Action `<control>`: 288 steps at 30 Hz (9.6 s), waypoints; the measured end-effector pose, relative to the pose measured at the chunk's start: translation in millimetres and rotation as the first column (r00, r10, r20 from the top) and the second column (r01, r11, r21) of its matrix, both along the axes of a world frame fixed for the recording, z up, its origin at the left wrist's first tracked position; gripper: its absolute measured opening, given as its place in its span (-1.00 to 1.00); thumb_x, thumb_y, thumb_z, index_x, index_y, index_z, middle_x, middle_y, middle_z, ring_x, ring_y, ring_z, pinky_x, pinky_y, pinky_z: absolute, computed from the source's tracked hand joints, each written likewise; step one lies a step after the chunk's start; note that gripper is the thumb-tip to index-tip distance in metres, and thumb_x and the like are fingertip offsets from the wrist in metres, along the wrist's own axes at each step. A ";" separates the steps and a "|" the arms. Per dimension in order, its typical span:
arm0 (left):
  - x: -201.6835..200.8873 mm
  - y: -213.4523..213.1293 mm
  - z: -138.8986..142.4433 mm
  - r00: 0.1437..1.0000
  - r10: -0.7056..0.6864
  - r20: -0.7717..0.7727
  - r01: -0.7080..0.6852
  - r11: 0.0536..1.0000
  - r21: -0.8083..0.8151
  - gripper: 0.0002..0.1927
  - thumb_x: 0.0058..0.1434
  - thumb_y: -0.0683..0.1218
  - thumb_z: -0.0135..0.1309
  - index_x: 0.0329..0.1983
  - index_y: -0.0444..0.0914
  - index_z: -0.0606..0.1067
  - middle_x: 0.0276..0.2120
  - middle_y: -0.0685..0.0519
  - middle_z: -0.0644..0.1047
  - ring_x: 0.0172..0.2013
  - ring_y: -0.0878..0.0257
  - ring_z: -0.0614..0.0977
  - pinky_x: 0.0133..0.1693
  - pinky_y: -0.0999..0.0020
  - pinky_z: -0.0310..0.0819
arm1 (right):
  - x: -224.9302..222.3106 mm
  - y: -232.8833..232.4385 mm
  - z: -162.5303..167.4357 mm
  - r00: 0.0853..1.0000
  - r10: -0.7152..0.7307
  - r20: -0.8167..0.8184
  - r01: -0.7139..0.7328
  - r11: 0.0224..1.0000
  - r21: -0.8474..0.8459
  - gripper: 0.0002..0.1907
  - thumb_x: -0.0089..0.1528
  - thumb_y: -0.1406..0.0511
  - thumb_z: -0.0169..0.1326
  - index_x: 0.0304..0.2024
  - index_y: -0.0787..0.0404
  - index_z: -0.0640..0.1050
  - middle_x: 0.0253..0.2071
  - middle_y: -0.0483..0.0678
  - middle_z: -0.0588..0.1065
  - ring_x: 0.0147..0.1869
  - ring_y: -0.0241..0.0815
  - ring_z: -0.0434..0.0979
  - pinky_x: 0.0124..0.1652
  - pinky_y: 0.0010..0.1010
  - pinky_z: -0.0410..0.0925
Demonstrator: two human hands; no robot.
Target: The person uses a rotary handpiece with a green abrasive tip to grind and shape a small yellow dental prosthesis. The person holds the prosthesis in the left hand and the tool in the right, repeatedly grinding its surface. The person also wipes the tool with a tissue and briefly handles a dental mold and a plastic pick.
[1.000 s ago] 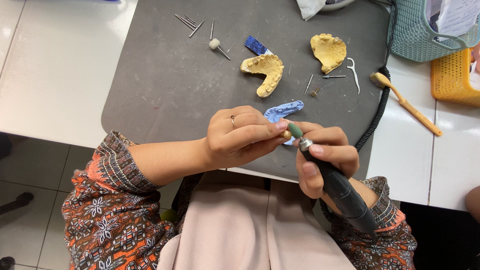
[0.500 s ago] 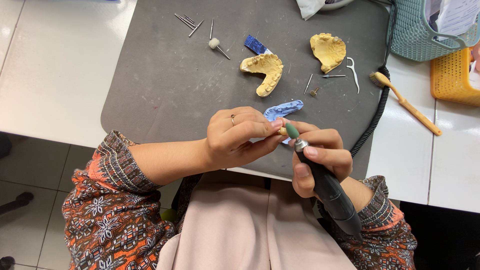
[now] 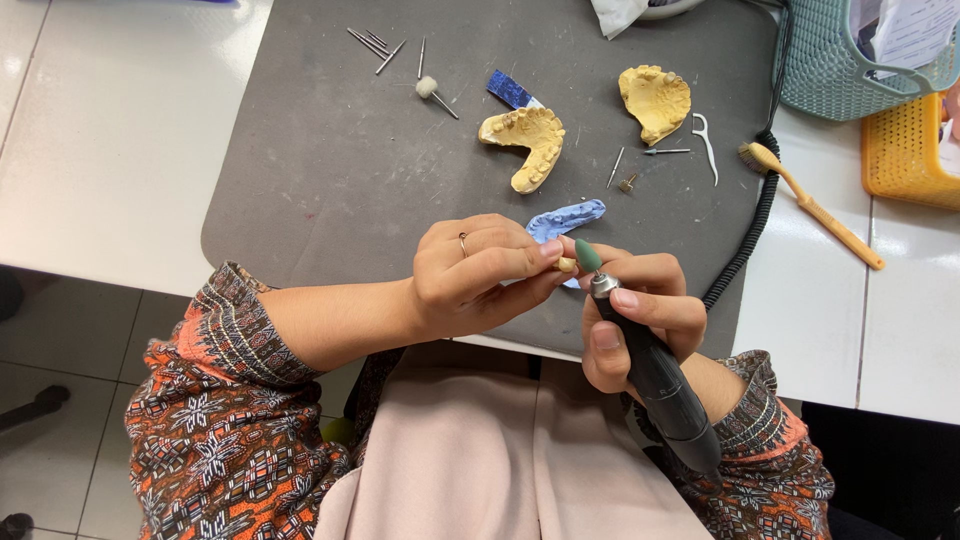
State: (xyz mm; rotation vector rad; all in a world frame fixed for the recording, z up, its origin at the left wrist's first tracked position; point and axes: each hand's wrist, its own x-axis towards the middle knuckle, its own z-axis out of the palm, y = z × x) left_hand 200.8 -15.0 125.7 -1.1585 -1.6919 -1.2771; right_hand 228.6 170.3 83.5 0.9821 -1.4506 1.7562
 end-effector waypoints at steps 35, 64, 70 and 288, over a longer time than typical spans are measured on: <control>0.4 -3.0 -2.1 1.000 -0.007 -0.029 0.006 1.000 -0.019 -0.61 0.24 -0.26 0.39 0.06 -0.34 0.49 -0.12 -0.04 0.62 -0.12 0.11 0.73 -0.08 0.28 0.72 | -1.2 0.2 6.5 0.989 0.119 -0.087 -0.114 0.991 0.067 -0.74 0.36 0.32 -0.02 0.06 0.22 0.29 -0.10 0.06 0.34 0.13 0.30 0.56 0.19 0.02 0.51; 8.7 -1.3 -5.2 0.918 -0.238 0.318 0.232 0.971 0.057 -0.84 0.37 -0.23 0.23 -0.06 -0.26 0.49 -0.22 0.04 0.63 -0.22 0.18 0.68 -0.19 0.35 0.54 | 0.5 7.3 12.3 0.997 0.071 -0.032 -0.068 0.993 0.092 -0.75 0.32 0.35 -0.05 0.04 0.23 0.32 -0.14 0.09 0.40 0.10 0.21 0.61 0.24 0.10 0.49; 10.1 -1.3 -5.7 0.914 -0.223 0.337 0.214 0.975 0.066 -0.83 0.37 -0.23 0.23 -0.07 -0.26 0.48 -0.23 0.03 0.62 -0.22 0.18 0.68 -0.19 0.36 0.54 | -1.4 2.7 10.9 0.994 0.075 -0.082 -0.069 0.995 0.071 -0.74 0.30 0.35 -0.04 0.03 0.25 0.31 -0.16 0.09 0.39 0.10 0.29 0.58 0.19 0.07 0.51; 17.4 7.6 -19.3 0.629 -0.430 0.648 0.294 0.903 0.314 -0.85 0.48 -0.13 0.14 0.03 -0.27 0.50 -0.12 0.12 0.55 -0.25 0.49 0.54 -0.22 0.58 0.46 | -1.3 -1.6 15.0 0.994 0.092 0.060 -0.087 0.993 -0.078 -0.76 0.38 0.29 -0.01 0.06 0.23 0.34 -0.10 0.11 0.40 0.08 0.13 0.61 0.21 -0.02 0.50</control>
